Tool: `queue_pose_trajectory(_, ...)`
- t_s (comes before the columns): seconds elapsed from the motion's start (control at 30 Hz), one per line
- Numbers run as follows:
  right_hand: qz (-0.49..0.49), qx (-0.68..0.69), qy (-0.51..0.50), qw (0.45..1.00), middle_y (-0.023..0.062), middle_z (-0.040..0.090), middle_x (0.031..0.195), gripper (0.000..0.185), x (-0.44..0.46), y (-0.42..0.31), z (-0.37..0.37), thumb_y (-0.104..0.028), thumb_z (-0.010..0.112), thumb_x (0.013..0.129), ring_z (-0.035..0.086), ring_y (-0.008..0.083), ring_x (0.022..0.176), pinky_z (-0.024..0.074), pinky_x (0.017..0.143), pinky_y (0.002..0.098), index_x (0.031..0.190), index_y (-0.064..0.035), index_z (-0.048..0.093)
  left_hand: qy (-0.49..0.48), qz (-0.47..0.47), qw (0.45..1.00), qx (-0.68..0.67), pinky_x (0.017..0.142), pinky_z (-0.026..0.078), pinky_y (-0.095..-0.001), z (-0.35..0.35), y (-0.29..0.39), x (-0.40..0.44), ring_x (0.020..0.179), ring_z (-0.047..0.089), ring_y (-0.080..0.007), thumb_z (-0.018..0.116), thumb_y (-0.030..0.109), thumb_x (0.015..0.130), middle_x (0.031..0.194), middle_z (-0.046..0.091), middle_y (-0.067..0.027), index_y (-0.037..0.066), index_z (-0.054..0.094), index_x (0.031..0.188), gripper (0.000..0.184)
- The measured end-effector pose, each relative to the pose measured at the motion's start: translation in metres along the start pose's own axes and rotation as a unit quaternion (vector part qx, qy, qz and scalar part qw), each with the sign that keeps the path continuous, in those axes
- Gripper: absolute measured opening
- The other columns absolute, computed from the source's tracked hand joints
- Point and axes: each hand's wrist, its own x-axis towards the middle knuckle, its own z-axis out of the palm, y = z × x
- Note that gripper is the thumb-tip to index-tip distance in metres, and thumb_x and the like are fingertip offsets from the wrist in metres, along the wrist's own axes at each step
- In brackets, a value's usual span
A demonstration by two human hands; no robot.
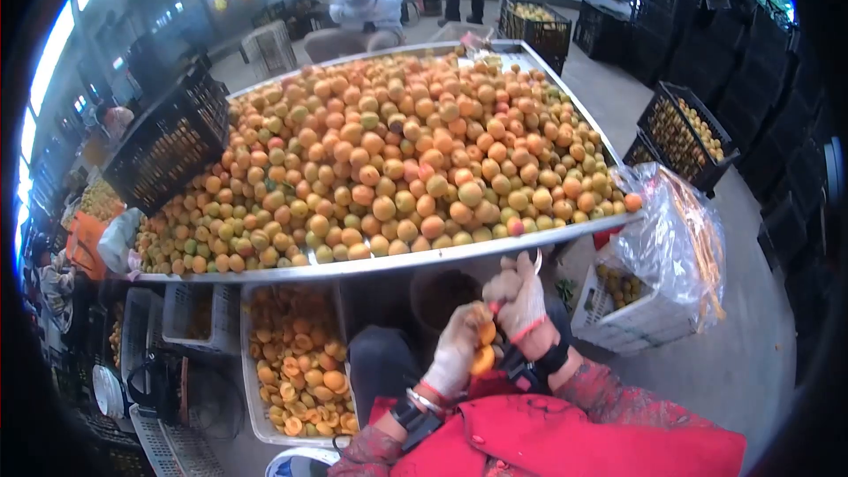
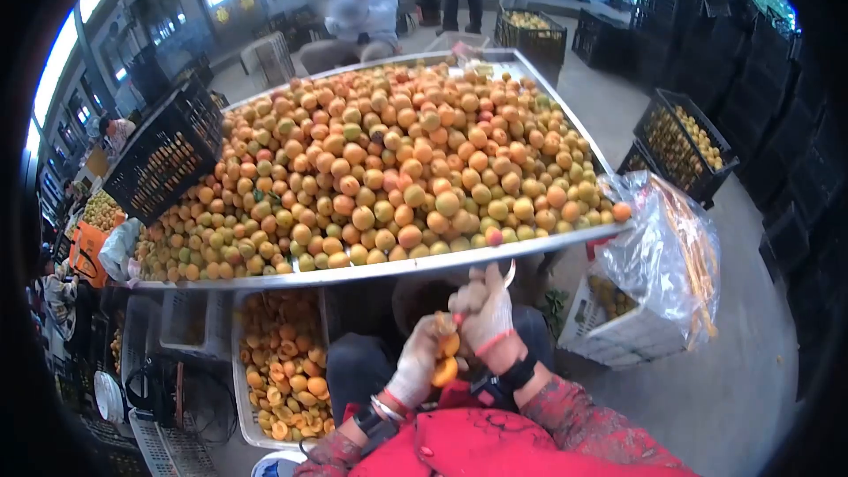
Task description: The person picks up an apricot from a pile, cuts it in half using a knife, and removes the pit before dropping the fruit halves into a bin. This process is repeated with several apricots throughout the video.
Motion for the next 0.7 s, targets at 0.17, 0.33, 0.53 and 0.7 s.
queue_pose_trajectory(0.17,-0.138,-0.123,-0.043,0.982,-0.0058,0.033,0.047,0.025,0.007,-0.023,0.016,-0.028,0.059,0.098,0.030,0.0089,0.035,0.0269,0.039,0.0291,0.081,-0.0100,0.056,-0.002,-0.076,0.992,-0.101,0.054,0.053,-0.0335,-0.017,0.008,0.009,0.063,0.065,-0.0231,0.031,0.072,0.094,0.085,0.064,-0.0144,0.013,0.049,0.127,0.069)
queue_pose_trajectory(0.33,-0.309,-0.537,-0.235,0.748,0.0022,0.068,0.080,0.017,-0.010,-0.007,0.005,-0.011,0.072,0.085,0.065,0.0116,0.073,0.0529,0.065,0.0257,0.099,-0.0034,0.066,0.031,-0.098,0.990,-0.097,0.050,0.053,-0.0349,-0.020,0.021,0.019,0.058,0.064,-0.0248,0.026,0.071,0.095,0.081,0.063,-0.0126,0.014,0.051,0.126,0.069)
queue_pose_trajectory(0.53,-0.191,-0.632,-0.128,0.740,0.0108,0.070,0.088,0.036,0.015,0.009,-0.005,-0.019,0.077,0.083,0.067,0.0165,0.078,0.0544,0.072,0.0310,0.114,-0.0050,0.064,0.047,-0.025,0.997,0.058,0.056,0.055,-0.0310,-0.024,0.047,0.008,0.064,0.064,-0.0202,0.043,0.042,0.103,0.091,0.060,-0.0098,0.008,0.056,0.122,0.040)
queue_pose_trajectory(0.7,-0.173,-0.522,-0.098,0.830,0.0038,0.059,0.069,0.030,0.044,-0.002,-0.015,-0.020,0.076,0.084,0.056,0.0169,0.055,0.0465,0.052,0.0320,0.102,-0.0022,0.060,0.190,0.140,0.946,0.224,0.068,0.057,-0.0309,-0.109,0.084,-0.010,0.078,0.064,-0.0171,0.051,0.028,0.102,0.091,0.062,-0.0075,0.007,0.061,0.118,0.028)
